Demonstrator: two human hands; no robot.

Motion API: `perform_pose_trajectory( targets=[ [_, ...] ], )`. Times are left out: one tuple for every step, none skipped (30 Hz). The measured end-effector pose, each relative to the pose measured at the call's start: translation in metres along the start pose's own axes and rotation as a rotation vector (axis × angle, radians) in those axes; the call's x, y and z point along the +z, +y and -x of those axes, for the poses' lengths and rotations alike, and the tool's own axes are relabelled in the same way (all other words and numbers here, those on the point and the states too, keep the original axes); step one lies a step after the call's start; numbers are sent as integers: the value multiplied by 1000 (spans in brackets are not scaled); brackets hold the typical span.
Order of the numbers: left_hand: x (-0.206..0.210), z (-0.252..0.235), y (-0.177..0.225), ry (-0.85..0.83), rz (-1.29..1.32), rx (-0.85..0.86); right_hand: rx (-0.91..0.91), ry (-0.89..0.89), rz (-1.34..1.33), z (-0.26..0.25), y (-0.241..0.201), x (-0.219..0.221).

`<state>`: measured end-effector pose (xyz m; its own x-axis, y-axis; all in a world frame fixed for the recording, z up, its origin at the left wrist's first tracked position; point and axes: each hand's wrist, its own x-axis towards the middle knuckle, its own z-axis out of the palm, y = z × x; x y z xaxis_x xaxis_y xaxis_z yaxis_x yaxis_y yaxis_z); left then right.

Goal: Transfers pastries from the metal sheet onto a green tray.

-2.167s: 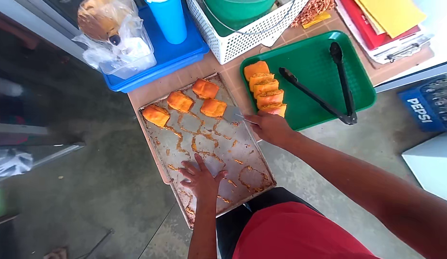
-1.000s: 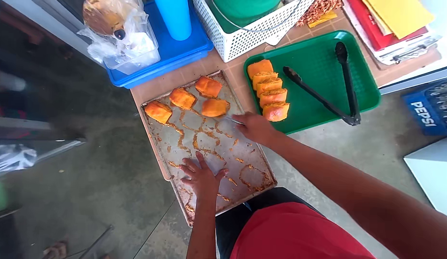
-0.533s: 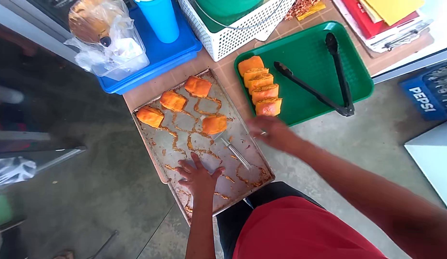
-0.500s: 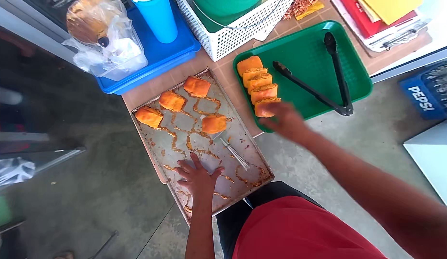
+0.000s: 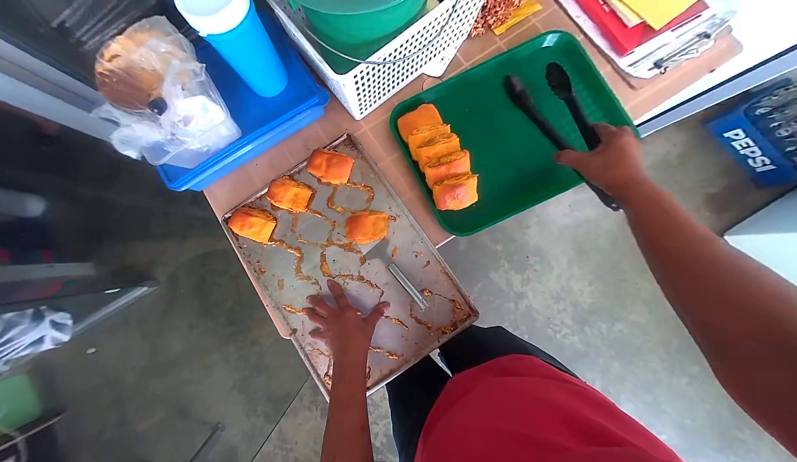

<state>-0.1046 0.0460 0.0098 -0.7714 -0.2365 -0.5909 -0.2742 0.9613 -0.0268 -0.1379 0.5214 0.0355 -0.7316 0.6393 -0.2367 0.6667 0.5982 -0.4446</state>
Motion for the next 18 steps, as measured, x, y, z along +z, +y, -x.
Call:
perform_pose_trajectory(
  targets=[
    [0, 0, 0, -11, 3, -5, -86, -17, -16, 21, -2, -7],
    [-1, 0, 1, -21, 3, -6, -195, -57, -19, 43, -6, -12],
    [-2, 0, 1, -35, -3, -9, -309, -122, -8, 67, -15, -12],
    [-3, 0, 1, -47, -7, -9, -432, -190, 2, 88, -25, -8],
    [-4, 0, 1, -55, -9, -10, -563, -250, 20, 102, -36, 1],
    [-4, 1, 2, -56, -7, -9, -678, -301, 46, 111, -47, 14],
    [-5, 1, 2, -56, 1, -7, -784, -327, 78, 115, -58, 28],
    [-5, 1, 2, -55, 8, -2, -879, -331, 107, 115, -69, 42],
    [-5, 1, 2, -54, 11, 0, -943, -332, 138, 112, -80, 54],
    [-4, 1, 1, -53, 8, -2, -977, -338, 178, 109, -90, 63],
    [-3, 0, 1, -57, 0, -6, -996, -352, 225, 105, -99, 69],
    [-3, 0, 2, -62, -8, -8, -1010, -368, 267, 101, -107, 74],
    [-3, -1, 2, -63, -12, -9, -1024, -379, 293, 97, -112, 77],
    [-3, -1, 2, -66, -13, -9, -1024, -403, 303, 93, -116, 78],
    [-3, -1, 2, -70, -14, -9, -997, -449, 288, 90, -119, 77],
    [-3, -2, 2, -73, -13, -9, -939, -516, 242, 87, -120, 75],
    [-3, -2, 2, -75, -14, -9, -832, -616, 160, 84, -121, 73],
    [-2, -3, 2, -76, -17, -9, -686, -727, 48, 83, -119, 71]
  ],
)
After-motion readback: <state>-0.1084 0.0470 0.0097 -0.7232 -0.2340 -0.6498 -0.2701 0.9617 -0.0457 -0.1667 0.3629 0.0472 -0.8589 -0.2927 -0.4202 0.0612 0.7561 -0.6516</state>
